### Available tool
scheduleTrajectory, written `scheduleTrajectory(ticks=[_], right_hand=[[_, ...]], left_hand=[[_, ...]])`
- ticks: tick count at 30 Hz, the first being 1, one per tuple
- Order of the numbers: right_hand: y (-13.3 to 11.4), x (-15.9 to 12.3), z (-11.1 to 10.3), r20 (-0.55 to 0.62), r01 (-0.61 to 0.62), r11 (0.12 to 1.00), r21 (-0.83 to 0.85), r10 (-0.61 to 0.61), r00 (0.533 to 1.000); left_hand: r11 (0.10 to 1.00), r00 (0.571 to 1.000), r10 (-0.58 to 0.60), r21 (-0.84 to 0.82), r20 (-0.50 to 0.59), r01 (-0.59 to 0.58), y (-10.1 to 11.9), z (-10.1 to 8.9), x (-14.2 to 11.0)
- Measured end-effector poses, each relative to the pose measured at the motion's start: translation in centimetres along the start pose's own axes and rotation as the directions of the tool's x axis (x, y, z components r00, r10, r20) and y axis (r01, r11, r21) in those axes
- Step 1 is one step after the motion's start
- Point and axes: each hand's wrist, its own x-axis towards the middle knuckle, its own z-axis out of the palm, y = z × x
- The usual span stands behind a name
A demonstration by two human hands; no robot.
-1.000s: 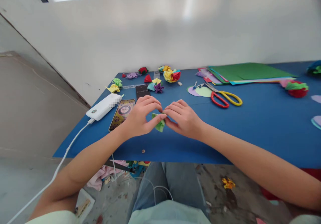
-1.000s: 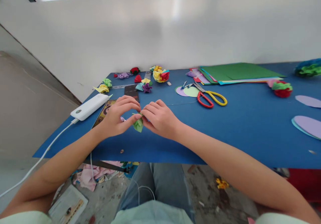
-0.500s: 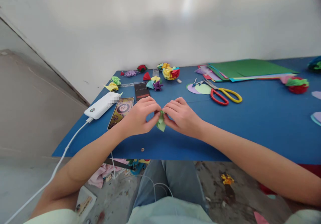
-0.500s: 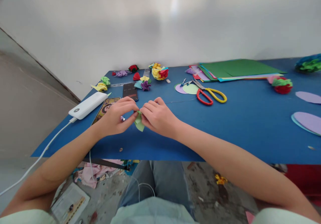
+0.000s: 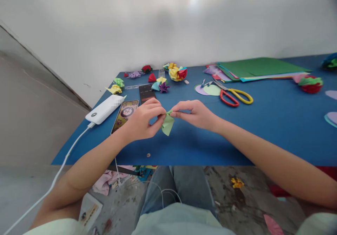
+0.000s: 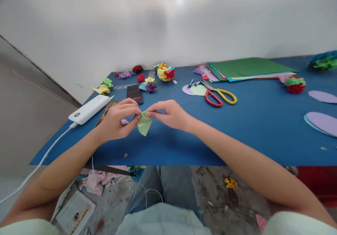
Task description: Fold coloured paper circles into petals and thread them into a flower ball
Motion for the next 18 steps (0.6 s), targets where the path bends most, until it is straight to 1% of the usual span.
scheduleTrajectory(ticks=[1, 3, 5, 7, 9, 12, 16, 18], right_hand=[[-0.1, -0.1, 0.1, -0.009, 0.018, 0.999, -0.049, -0.018, 1.000], [-0.3, -0.2, 0.4, -0.032, 0.088, 0.969, -0.233, -0.097, 0.995], [-0.6, -0.4, 0.8, -0.029, 0.160, 0.892, -0.423, -0.190, 0.981], [-0.8, -0.5, 1.0, -0.013, 0.204, 0.823, -0.530, -0.248, 0.969], [-0.9, -0.5, 1.1, -0.009, 0.231, 0.788, -0.570, -0.287, 0.958], [-0.8, -0.5, 1.0, -0.010, 0.267, 0.758, -0.595, -0.339, 0.941], [-0.9, -0.7, 1.1, -0.005, 0.262, 0.753, -0.604, -0.332, 0.943], [-0.9, -0.7, 1.2, 0.009, 0.265, 0.751, -0.606, -0.326, 0.945]], left_hand=[[1.000, 1.000, -0.009, -0.001, 0.000, 0.009, 0.0, 0.0, 0.0], [0.999, 0.999, -0.037, -0.001, -0.003, 0.037, 0.1, 0.0, 0.0], [0.998, 0.998, -0.065, -0.003, -0.017, 0.065, 0.2, 0.1, 0.0], [0.996, 0.996, -0.087, -0.008, -0.036, 0.087, 0.3, 0.2, 0.0], [0.995, 0.995, -0.096, -0.010, -0.041, 0.095, 0.4, 0.3, 0.0], [0.997, 0.996, -0.082, -0.003, -0.035, 0.082, 0.5, 0.3, -0.1], [0.998, 0.997, -0.062, 0.022, -0.038, 0.063, 0.5, 0.4, -0.1], [0.998, 0.998, -0.062, 0.031, -0.010, 0.063, 0.4, 0.5, -0.1]])
